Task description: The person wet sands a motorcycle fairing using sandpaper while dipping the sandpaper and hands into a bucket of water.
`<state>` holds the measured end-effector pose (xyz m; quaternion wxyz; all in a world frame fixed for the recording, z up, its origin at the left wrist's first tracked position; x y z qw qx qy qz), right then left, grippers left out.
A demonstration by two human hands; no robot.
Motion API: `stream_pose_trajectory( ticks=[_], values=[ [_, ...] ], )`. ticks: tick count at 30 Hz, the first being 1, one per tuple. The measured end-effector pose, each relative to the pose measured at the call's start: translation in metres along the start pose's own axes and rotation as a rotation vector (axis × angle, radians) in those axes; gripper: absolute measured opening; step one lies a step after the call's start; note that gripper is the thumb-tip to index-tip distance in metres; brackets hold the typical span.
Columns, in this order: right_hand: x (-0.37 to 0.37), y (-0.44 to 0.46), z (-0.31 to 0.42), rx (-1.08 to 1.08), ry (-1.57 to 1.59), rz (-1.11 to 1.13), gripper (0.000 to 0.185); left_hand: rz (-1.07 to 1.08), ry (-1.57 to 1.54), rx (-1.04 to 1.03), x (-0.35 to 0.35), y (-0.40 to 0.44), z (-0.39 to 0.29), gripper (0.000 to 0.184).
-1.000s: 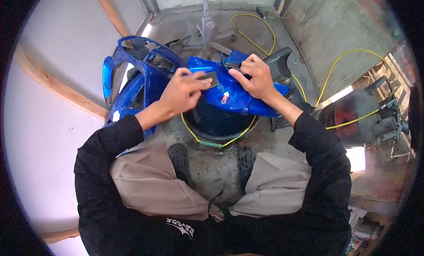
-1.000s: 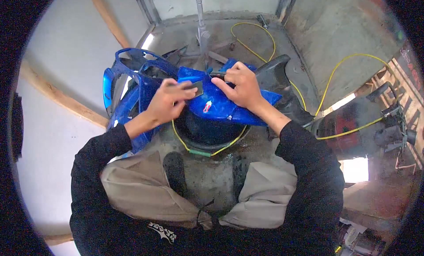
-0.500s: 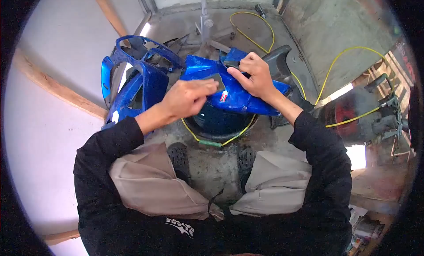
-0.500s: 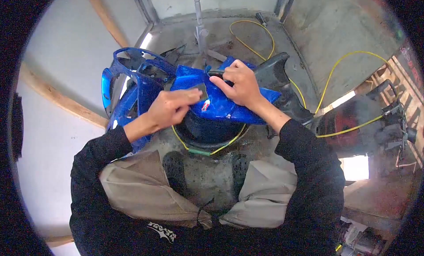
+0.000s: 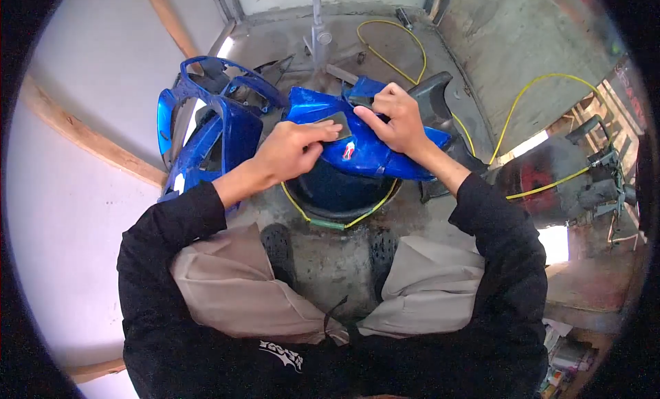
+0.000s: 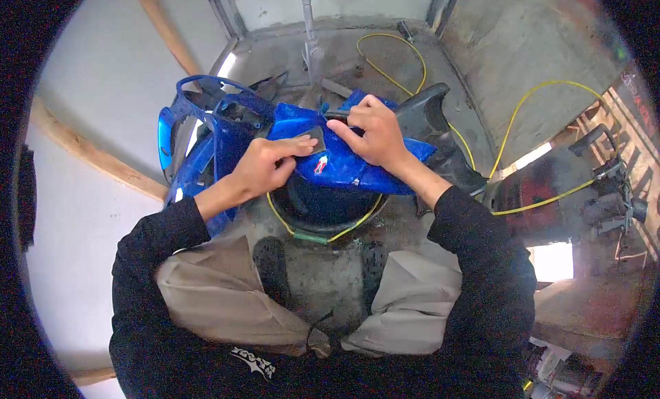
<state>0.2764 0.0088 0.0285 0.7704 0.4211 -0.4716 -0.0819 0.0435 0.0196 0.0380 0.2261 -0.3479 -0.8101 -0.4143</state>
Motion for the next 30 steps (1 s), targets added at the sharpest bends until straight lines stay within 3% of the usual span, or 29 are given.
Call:
stream_pose_trajectory(
  ticks=[5, 8, 9, 13, 17, 21, 25, 28, 30],
  values=[
    [-0.001, -0.001, 0.001, 0.016, -0.027, -0.029, 0.041, 0.191, -0.087, -0.234, -0.009, -0.003, -0.034, 0.043],
    [-0.002, 0.002, -0.005, 0.009, -0.020, -0.030, 0.043, 0.021, -0.019, 0.059, -0.002, -0.008, 0.017, 0.044],
    [-0.001, 0.003, -0.003, -0.001, -0.013, -0.030, 0.043, 0.035, 0.004, 0.069, 0.004, -0.006, 0.015, 0.044],
    [0.000, 0.000, 0.000, 0.010, -0.006, -0.037, 0.039, 0.184, -0.095, -0.196, -0.007, -0.003, -0.030, 0.044],
    [0.001, 0.003, -0.002, 0.008, 0.012, -0.053, 0.040, 0.037, -0.059, 0.017, 0.000, -0.008, 0.023, 0.046],
    [0.001, 0.002, 0.000, 0.013, -0.002, -0.024, 0.038, 0.171, -0.136, -0.162, -0.007, -0.006, -0.025, 0.045],
    [-0.001, 0.000, -0.003, 0.003, -0.005, -0.011, 0.039, 0.009, -0.136, -0.027, -0.003, -0.002, -0.001, 0.044],
    [0.001, 0.003, -0.002, 0.020, 0.000, -0.011, 0.038, 0.083, -0.066, -0.030, -0.003, -0.005, -0.013, 0.044],
    [0.001, 0.000, 0.002, 0.029, -0.011, -0.032, 0.036, 0.163, -0.144, -0.180, -0.012, -0.005, -0.029, 0.040]
  ],
)
Point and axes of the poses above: each hand's wrist, its own y-axis towards the middle knuckle, its own x-axis out of the back of the hand, z = x × y, the point moved 4 cm from there along y, towards the middle knuckle, and after that the axes turned 10 degrees about -y, right-handed, at the moved point
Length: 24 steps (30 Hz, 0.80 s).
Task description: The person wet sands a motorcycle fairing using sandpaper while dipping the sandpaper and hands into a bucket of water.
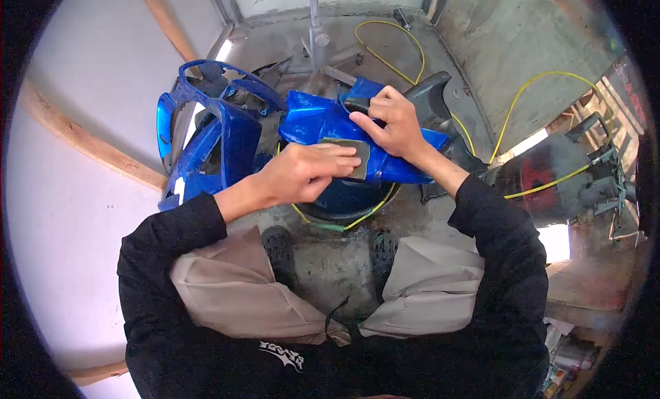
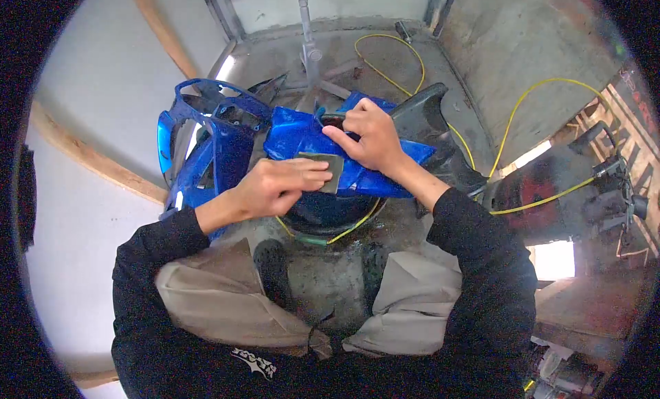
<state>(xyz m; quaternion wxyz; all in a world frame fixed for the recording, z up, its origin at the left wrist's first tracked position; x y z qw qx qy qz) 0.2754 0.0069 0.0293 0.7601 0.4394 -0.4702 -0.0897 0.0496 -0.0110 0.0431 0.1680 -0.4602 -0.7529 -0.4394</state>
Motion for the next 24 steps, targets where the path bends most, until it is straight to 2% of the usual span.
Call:
stream_pose_trajectory(
  ticks=[2, 4, 5, 9, 12, 13, 17, 20, 21, 24],
  values=[
    [0.000, -0.001, 0.001, -0.002, 0.006, 0.010, 0.037, -0.054, 0.010, 0.024, 0.004, -0.001, 0.008, 0.038],
    [-0.001, 0.002, -0.003, -0.004, 0.007, 0.007, 0.038, -0.170, 0.058, 0.190, 0.013, -0.008, 0.033, 0.038],
    [-0.002, 0.002, -0.005, -0.004, -0.003, 0.015, 0.037, -0.164, 0.081, 0.194, 0.014, -0.013, 0.037, 0.038],
    [-0.002, 0.001, -0.008, 0.003, -0.008, 0.004, 0.039, -0.018, 0.001, 0.036, 0.005, -0.002, 0.003, 0.038],
    [-0.005, 0.001, -0.006, 0.002, 0.024, -0.015, 0.041, -0.177, 0.065, 0.212, 0.016, -0.010, 0.035, 0.039],
    [-0.005, 0.002, -0.007, -0.005, 0.020, -0.007, 0.042, -0.158, 0.115, 0.203, 0.020, -0.012, 0.034, 0.038],
    [-0.003, 0.002, -0.009, -0.017, -0.022, 0.004, 0.043, -0.019, -0.001, 0.006, 0.007, 0.000, -0.003, 0.036],
    [-0.004, -0.001, -0.007, -0.026, -0.022, 0.001, 0.044, -0.192, -0.010, 0.223, 0.015, -0.008, 0.030, 0.038],
    [-0.003, 0.003, -0.008, -0.029, -0.026, -0.015, 0.044, -0.190, 0.053, 0.277, 0.021, -0.006, 0.031, 0.039],
    [-0.001, 0.002, -0.006, -0.024, -0.017, 0.024, 0.042, -0.074, 0.011, 0.110, 0.009, -0.003, 0.001, 0.038]
  ],
)
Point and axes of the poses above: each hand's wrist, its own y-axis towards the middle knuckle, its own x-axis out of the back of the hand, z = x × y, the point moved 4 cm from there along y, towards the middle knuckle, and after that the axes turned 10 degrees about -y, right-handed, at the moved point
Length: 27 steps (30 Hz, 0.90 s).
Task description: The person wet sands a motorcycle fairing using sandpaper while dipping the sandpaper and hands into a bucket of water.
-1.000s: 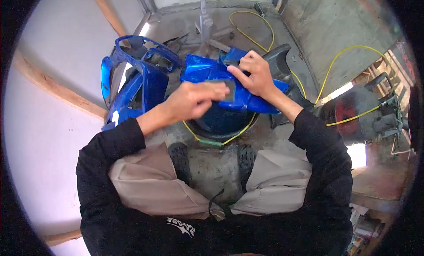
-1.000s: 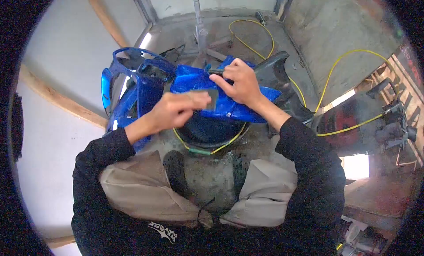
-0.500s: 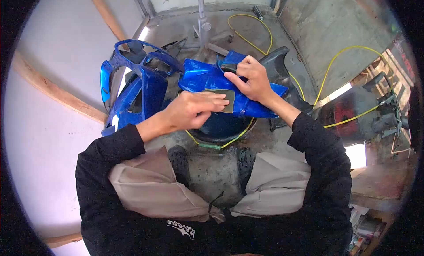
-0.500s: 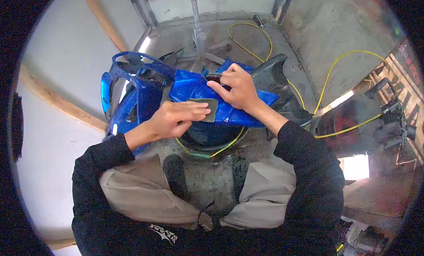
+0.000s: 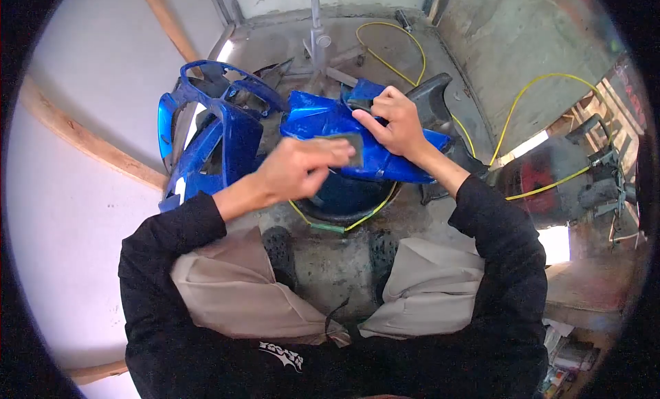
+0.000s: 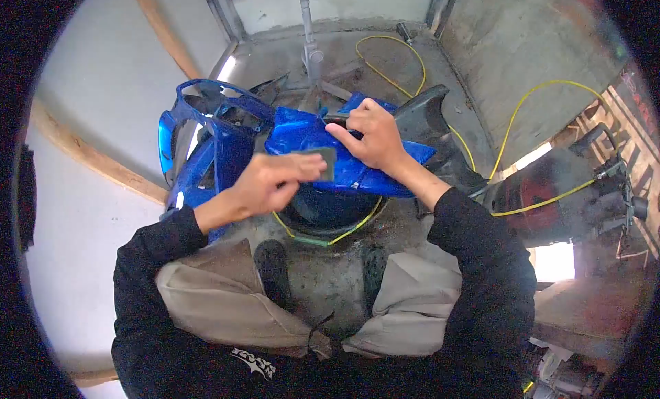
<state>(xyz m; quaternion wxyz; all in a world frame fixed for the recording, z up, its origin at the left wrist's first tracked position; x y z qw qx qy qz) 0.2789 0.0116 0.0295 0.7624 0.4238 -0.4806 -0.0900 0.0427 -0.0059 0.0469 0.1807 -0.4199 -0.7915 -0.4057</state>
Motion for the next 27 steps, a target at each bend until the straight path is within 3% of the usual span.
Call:
stream_pose_trajectory(
  ticks=[1, 5, 9, 13, 16, 18, 19, 23, 27],
  values=[
    [-0.002, -0.001, -0.001, 0.011, -0.010, -0.015, 0.040, 0.047, -0.003, -0.078, -0.006, 0.003, -0.004, 0.039],
    [0.000, 0.001, 0.002, 0.005, -0.019, -0.057, 0.044, -0.099, 0.134, 0.196, 0.009, -0.003, 0.041, 0.041],
    [0.000, -0.002, 0.004, 0.019, -0.003, -0.006, 0.043, 0.030, 0.078, -0.095, -0.006, 0.000, -0.001, 0.039],
    [-0.004, -0.001, 0.003, 0.010, 0.050, -0.077, 0.044, -0.101, 0.086, 0.011, 0.002, 0.002, 0.024, 0.043],
    [-0.002, -0.001, 0.001, 0.023, -0.007, -0.006, 0.041, -0.015, 0.165, 0.029, 0.001, 0.002, 0.009, 0.042],
    [-0.003, -0.002, 0.001, 0.017, -0.002, -0.023, 0.040, 0.069, 0.102, -0.179, -0.010, 0.004, -0.003, 0.039],
    [-0.003, -0.003, 0.001, 0.016, 0.000, -0.028, 0.040, 0.041, 0.088, -0.170, -0.007, 0.005, 0.001, 0.039],
    [-0.004, -0.001, -0.003, 0.005, 0.012, -0.010, 0.043, -0.091, 0.154, 0.055, 0.008, -0.006, 0.039, 0.036],
    [0.000, 0.000, -0.003, 0.019, -0.011, -0.007, 0.042, 0.021, 0.057, -0.106, -0.004, 0.002, 0.000, 0.035]
  ],
)
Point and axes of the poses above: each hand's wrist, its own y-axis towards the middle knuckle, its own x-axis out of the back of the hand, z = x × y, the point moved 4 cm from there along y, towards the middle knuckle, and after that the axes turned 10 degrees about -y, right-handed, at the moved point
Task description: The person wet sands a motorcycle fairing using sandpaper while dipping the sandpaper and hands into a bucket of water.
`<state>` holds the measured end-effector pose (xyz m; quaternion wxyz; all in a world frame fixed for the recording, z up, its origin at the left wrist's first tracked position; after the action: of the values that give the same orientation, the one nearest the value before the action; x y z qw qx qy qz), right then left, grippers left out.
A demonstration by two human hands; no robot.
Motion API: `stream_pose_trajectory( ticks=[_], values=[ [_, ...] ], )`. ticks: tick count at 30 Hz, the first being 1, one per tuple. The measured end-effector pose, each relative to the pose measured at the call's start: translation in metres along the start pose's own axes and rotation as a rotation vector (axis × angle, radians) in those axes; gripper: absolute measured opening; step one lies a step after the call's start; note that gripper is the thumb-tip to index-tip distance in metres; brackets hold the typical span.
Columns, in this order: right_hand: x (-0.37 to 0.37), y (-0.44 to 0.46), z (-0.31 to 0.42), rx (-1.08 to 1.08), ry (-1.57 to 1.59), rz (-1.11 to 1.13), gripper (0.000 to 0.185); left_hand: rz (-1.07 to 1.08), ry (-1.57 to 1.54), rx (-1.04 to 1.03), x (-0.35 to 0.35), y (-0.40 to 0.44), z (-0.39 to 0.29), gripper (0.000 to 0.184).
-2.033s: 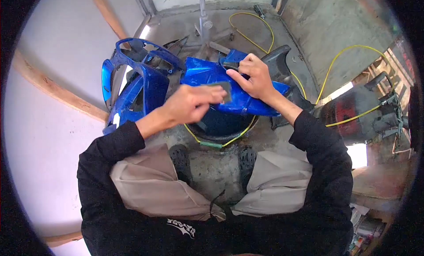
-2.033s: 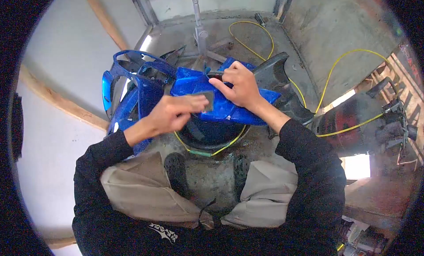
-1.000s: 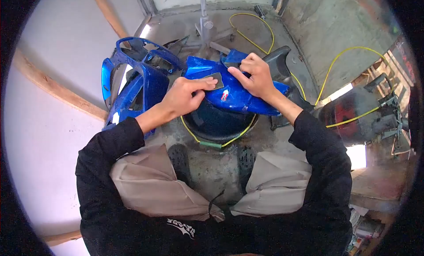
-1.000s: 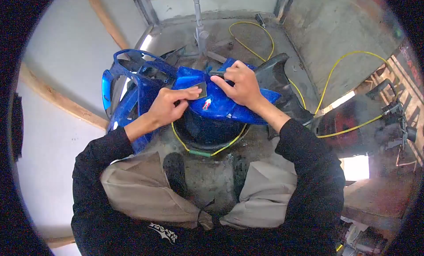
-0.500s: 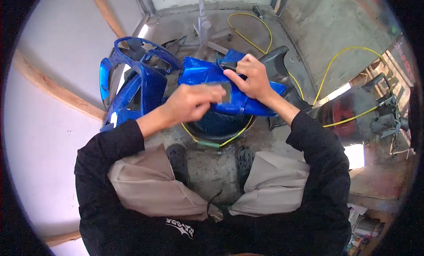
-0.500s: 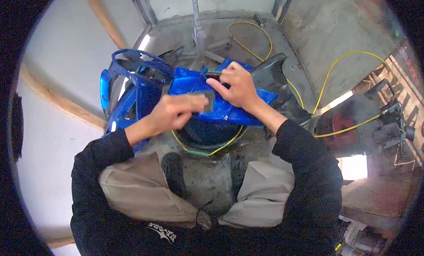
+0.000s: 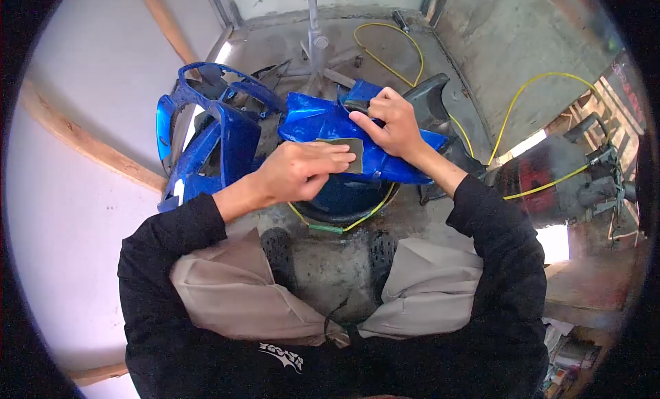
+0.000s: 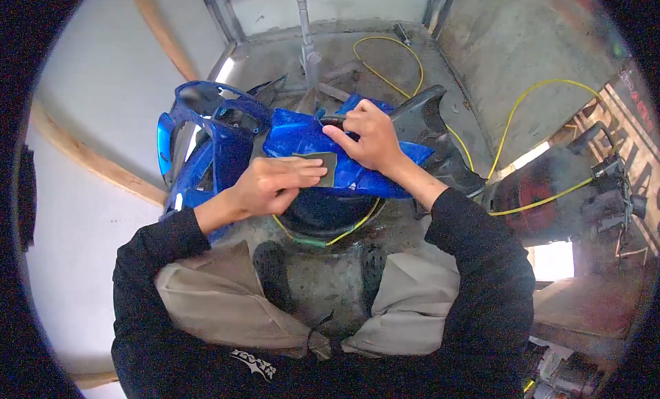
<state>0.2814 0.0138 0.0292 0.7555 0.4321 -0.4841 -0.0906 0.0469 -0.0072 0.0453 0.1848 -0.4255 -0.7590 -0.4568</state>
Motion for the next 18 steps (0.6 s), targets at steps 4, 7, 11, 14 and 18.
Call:
stream_pose_trajectory(
  ticks=[4, 7, 11, 14, 18],
  values=[
    [-0.001, 0.001, 0.003, 0.000, 0.012, -0.006, 0.043, -0.120, 0.081, 0.212, 0.014, -0.010, 0.036, 0.036],
    [0.000, 0.000, 0.006, -0.007, -0.003, -0.010, 0.043, -0.031, 0.023, 0.040, 0.004, -0.002, -0.001, 0.035],
    [-0.001, -0.004, 0.006, -0.013, 0.038, -0.001, 0.042, -0.131, 0.005, 0.164, 0.007, -0.008, 0.025, 0.035],
    [0.000, 0.000, 0.004, -0.017, 0.023, 0.001, 0.041, -0.059, 0.064, 0.124, 0.008, -0.010, 0.017, 0.034],
    [-0.001, 0.001, 0.003, 0.019, 0.045, -0.025, 0.041, -0.093, 0.015, 0.090, 0.006, -0.004, 0.014, 0.033]
  ],
)
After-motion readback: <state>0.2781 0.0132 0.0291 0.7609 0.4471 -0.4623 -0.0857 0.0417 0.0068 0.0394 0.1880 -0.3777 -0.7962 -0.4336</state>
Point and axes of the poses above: each hand's wrist, its own y-axis towards the middle knuckle, its own x-axis out of the back of the hand, z = x × y, the point moved 4 cm from there along y, towards the middle knuckle, and after that the axes turned 10 degrees about -y, right-handed, at the moved point
